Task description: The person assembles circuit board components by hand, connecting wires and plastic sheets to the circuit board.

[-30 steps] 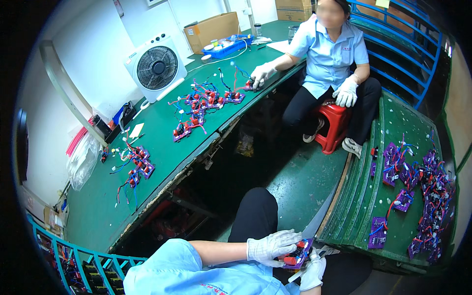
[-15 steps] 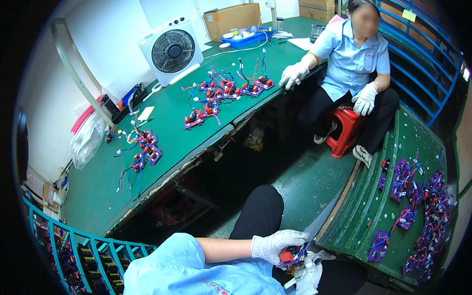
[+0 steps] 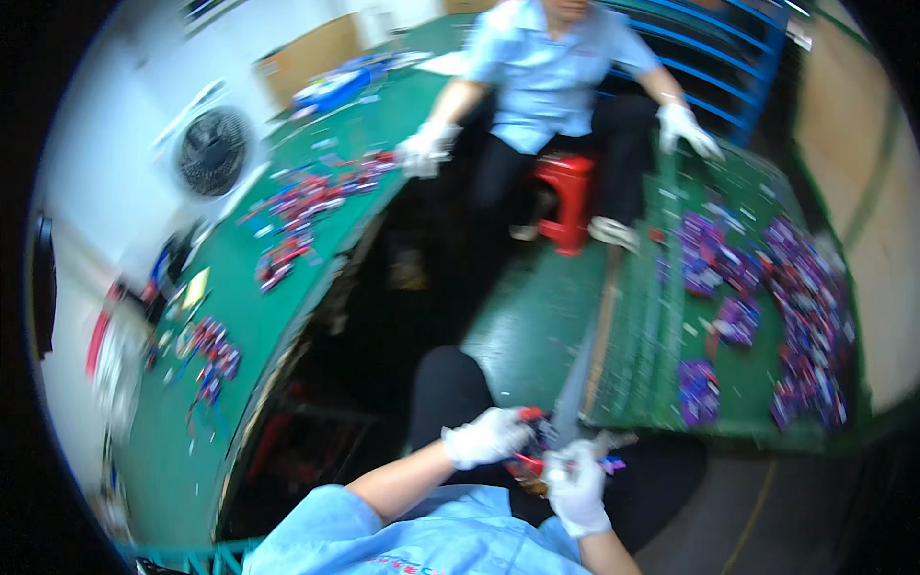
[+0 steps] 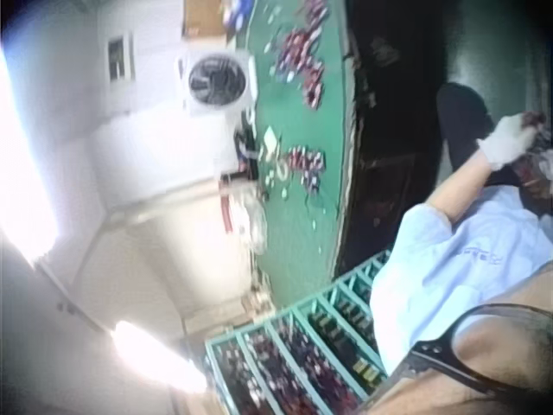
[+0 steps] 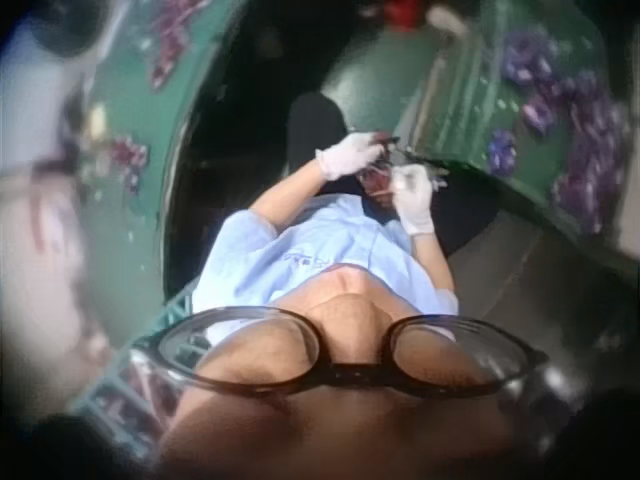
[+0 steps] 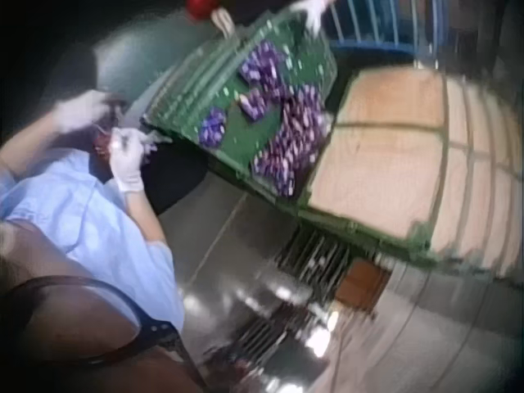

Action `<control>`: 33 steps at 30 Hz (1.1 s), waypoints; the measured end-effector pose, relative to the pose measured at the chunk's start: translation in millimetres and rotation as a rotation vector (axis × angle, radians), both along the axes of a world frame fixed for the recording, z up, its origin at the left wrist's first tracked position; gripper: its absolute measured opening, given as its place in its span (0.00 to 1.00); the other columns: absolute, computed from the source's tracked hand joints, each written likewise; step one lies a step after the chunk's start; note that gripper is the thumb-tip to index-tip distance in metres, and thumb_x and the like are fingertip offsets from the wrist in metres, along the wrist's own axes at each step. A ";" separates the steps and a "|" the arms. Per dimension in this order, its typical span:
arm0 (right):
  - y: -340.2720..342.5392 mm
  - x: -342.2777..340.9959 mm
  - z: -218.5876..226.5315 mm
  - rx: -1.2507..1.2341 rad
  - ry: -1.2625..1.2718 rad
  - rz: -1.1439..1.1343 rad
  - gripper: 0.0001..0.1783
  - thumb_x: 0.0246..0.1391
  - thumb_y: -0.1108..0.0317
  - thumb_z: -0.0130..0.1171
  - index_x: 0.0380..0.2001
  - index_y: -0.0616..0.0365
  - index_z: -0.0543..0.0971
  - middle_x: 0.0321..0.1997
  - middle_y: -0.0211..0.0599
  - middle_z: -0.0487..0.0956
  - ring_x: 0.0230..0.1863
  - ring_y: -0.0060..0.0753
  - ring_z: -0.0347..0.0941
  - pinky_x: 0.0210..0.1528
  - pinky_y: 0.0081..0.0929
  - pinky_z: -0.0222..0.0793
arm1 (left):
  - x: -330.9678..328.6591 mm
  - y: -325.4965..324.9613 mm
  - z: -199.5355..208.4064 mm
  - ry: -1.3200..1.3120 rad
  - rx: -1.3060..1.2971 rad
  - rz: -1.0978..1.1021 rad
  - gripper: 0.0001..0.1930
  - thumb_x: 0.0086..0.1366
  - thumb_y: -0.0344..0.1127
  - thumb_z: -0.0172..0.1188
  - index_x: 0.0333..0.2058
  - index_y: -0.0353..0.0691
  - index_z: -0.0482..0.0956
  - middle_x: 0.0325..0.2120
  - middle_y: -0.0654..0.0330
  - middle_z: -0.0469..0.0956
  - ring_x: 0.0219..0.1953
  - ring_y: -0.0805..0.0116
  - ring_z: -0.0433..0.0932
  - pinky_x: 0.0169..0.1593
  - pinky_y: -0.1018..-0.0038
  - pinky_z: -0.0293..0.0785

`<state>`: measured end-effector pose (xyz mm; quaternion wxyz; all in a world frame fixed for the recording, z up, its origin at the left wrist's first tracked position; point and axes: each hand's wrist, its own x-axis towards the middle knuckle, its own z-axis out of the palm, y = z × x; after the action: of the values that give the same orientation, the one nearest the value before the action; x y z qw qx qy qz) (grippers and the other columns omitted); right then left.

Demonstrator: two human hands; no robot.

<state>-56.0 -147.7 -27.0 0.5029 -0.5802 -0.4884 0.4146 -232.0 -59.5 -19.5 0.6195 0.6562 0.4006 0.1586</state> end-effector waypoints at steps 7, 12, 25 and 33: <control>12.5 -7.9 8.2 0.596 -0.854 0.500 0.10 0.36 0.69 0.55 0.28 0.55 0.71 0.11 0.28 0.66 0.15 0.33 0.71 0.17 0.31 0.65 | -17.9 18.4 -60.9 -0.106 -0.774 -0.220 0.20 0.68 0.50 0.42 0.42 0.39 0.72 0.36 0.64 0.74 0.38 0.74 0.73 0.45 0.74 0.70; 9.9 15.1 33.3 0.541 -0.783 0.457 0.11 0.35 0.70 0.57 0.28 0.54 0.72 0.15 0.33 0.72 0.17 0.36 0.72 0.19 0.31 0.67 | 5.2 15.0 -56.0 0.052 -0.753 -0.324 0.29 0.63 0.65 0.39 0.36 0.44 0.75 0.16 0.65 0.74 0.13 0.77 0.71 0.11 0.82 0.61; 3.7 28.0 -11.2 0.189 -0.797 0.261 0.07 0.43 0.68 0.55 0.29 0.53 0.72 0.15 0.36 0.72 0.14 0.40 0.70 0.20 0.36 0.66 | 33.3 2.9 -57.4 0.301 0.151 0.174 0.28 0.64 0.51 0.51 0.51 0.30 0.68 0.37 0.47 0.78 0.34 0.56 0.77 0.39 0.70 0.73; 13.0 24.9 -27.5 0.183 -0.590 0.154 0.11 0.44 0.68 0.54 0.33 0.55 0.70 0.18 0.42 0.73 0.22 0.48 0.72 0.24 0.40 0.67 | 40.3 -26.2 -39.3 0.032 -0.264 -0.052 0.08 0.63 0.27 0.48 0.40 0.38 0.73 0.29 0.69 0.74 0.30 0.81 0.69 0.33 0.81 0.67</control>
<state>-31.1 -134.7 -54.6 0.3567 -0.5893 -0.6909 0.2194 -191.7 -85.7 -58.8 0.6978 0.5816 0.4107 0.0779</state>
